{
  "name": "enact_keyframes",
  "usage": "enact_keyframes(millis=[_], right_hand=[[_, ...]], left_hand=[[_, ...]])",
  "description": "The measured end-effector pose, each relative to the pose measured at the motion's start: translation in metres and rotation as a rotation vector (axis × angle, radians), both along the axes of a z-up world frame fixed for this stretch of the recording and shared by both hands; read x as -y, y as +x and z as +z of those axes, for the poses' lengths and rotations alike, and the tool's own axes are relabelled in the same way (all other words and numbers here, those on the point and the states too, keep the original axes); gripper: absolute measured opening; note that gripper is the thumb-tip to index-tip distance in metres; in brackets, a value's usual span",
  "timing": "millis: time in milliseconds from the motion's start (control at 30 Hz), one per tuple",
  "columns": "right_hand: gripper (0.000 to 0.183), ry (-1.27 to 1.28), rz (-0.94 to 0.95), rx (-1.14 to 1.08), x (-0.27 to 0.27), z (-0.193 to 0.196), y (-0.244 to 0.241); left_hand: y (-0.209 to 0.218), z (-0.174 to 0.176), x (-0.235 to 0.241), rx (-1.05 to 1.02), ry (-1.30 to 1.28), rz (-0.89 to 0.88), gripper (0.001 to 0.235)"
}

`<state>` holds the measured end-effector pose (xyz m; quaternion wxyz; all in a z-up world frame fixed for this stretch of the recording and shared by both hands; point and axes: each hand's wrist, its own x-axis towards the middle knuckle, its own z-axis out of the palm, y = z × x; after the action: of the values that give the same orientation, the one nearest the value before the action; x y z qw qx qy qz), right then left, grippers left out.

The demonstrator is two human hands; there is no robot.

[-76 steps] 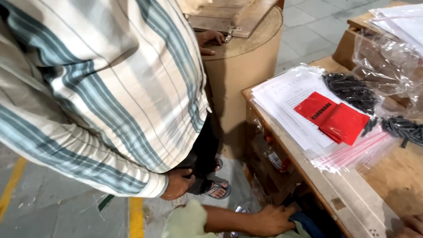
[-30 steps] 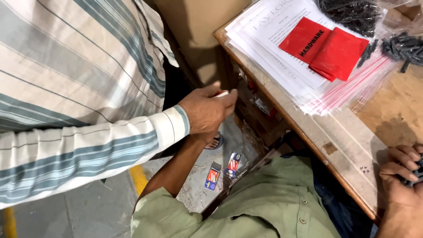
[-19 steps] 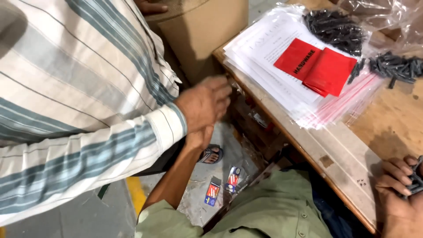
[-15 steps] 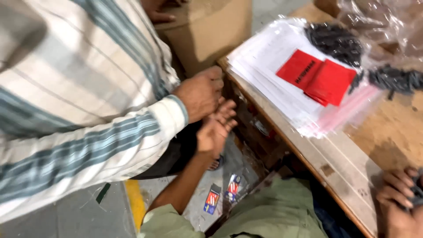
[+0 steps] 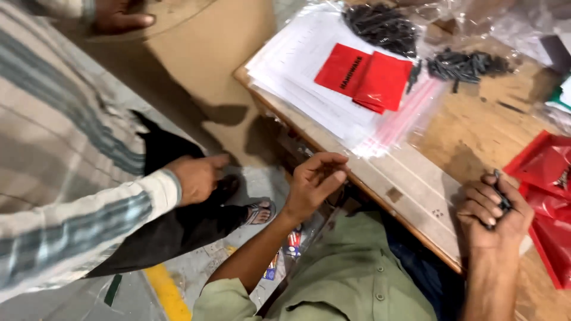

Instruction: Bagging screws and wall anchors into small red plastic bags.

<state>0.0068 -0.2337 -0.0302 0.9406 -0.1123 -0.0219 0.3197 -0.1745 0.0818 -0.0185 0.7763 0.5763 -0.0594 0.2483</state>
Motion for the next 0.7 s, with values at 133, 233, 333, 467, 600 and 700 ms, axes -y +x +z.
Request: enact_keyframes(millis=[133,233,333,467,600,700], right_hand=[[0.023,-0.033,-0.067,-0.033,-0.003,0.002,-0.004],[0.019,0.028,-0.03,-0.031,-0.002,0.006,-0.003],[0.016,-0.004,-0.03,-0.039,-0.004,0.007,-0.006],[0.018,0.022,-0.033,-0.05,-0.001,0.005,-0.003],[0.016,0.004,-0.023,-0.059,-0.006,0.005,-0.004],[0.016,0.007,-0.015,-0.045,-0.003,0.004,-0.004]], left_hand=[[0.03,0.042,0.0,-0.057,0.475,0.253,0.027],[0.094,0.049,-0.021,0.005,0.954,0.571,0.026],[0.163,0.054,-0.062,-0.039,1.06,0.748,0.022],[0.222,0.054,-0.109,-0.469,1.234,0.881,0.053],[0.228,0.05,-0.127,-0.802,1.15,0.709,0.059],[0.227,0.049,-0.146,-0.767,0.969,0.688,0.059]])
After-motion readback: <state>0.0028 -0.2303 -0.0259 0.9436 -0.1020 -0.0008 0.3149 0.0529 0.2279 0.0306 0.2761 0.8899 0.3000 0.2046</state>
